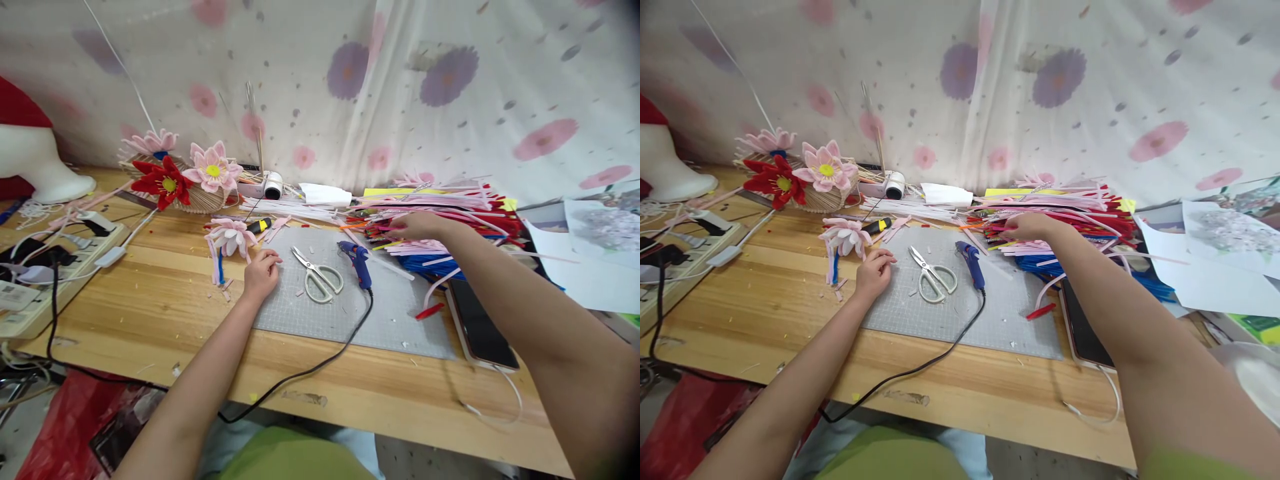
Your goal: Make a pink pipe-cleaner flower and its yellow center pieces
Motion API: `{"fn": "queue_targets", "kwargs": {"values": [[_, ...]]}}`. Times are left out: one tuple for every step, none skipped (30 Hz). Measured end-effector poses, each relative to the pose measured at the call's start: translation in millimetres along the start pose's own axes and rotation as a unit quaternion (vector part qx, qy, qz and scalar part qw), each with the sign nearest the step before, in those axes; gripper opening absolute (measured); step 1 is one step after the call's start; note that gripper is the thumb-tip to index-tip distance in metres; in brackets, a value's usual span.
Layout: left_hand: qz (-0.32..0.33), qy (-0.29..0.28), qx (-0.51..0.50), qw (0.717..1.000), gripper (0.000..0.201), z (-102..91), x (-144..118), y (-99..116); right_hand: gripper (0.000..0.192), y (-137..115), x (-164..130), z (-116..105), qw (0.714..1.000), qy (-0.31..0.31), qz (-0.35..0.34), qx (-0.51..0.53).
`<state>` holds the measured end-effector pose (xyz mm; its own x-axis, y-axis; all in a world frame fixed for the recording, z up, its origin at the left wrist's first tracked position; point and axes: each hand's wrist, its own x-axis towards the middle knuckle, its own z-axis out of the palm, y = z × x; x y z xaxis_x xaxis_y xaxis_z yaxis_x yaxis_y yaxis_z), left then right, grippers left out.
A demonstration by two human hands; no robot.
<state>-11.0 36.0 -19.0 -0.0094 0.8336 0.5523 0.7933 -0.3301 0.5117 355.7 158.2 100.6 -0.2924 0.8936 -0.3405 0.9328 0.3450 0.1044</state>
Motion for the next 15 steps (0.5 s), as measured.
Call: {"fn": "queue_targets", "kwargs": {"values": [[-0.003,0.0,0.001,1.0,0.025,0.0,0.1,0.1,0.048,-1.5,0.2,0.5,1.0,-0.014,-0.007,0.008],[-0.006,-0.002,0.003,1.0,0.025,0.0,0.1,0.2,0.05,-3.5,0.2,1.2,1.0,-0.021,-0.017,0.016],[-0.009,-0.004,0.004,1.0,0.025,-0.1,0.2,0.2,0.05,-6.2,-0.3,2.3,0.999,-0.011,-0.027,0.013],[-0.012,-0.007,0.005,1.0,0.025,-0.2,0.2,0.2,0.047,-9.5,-1.2,3.5,0.999,0.022,-0.037,-0.005],[-0.012,-0.009,0.004,1.0,0.025,-0.3,0.1,0.1,0.043,-13.3,-2.4,4.9,0.996,0.066,-0.049,-0.032],[-0.01,-0.01,0.003,1.0,0.025,-0.3,0.1,0.0,0.039,-17.4,-3.7,6.4,0.99,0.111,-0.055,-0.061],[-0.008,-0.01,0.0,1.0,0.025,-0.2,0.1,-0.3,0.035,-21.6,-4.9,7.8,0.984,0.151,-0.049,-0.084],[-0.006,-0.009,-0.002,1.0,0.026,-0.1,0.0,-0.7,0.032,-25.5,-6.0,9.0,0.979,0.177,-0.037,-0.098],[-0.004,-0.008,-0.003,1.0,0.026,0.1,0.0,-1.0,0.03,-28.8,-6.7,10.1,0.977,0.188,-0.022,-0.1],[-0.004,-0.006,-0.003,1.0,0.025,0.4,0.0,-1.3,0.028,-31.3,-6.9,10.9,0.978,0.19,-0.006,-0.092],[-0.006,-0.004,-0.002,1.0,0.025,0.7,0.1,-1.5,0.026,-32.9,-6.8,11.5,0.979,0.186,0.012,-0.078],[-0.009,-0.003,0.0,1.0,0.025,0.9,0.1,-1.6,0.024,-33.4,-6.3,12.0,0.981,0.181,0.031,-0.061],[-0.012,-0.002,0.001,1.0,0.025,1.1,0.1,-1.5,0.023,-33.0,-5.6,12.3,0.982,0.178,0.05,-0.043],[-0.016,-0.002,0.001,1.0,0.025,1.1,0.1,-1.3,0.022,-31.9,-4.8,12.5,0.981,0.179,0.069,-0.025],[-0.019,-0.003,0.0,1.0,0.025,1.0,0.0,-0.9,0.022,-30.3,-3.9,12.7,0.98,0.183,0.083,-0.008]]}}
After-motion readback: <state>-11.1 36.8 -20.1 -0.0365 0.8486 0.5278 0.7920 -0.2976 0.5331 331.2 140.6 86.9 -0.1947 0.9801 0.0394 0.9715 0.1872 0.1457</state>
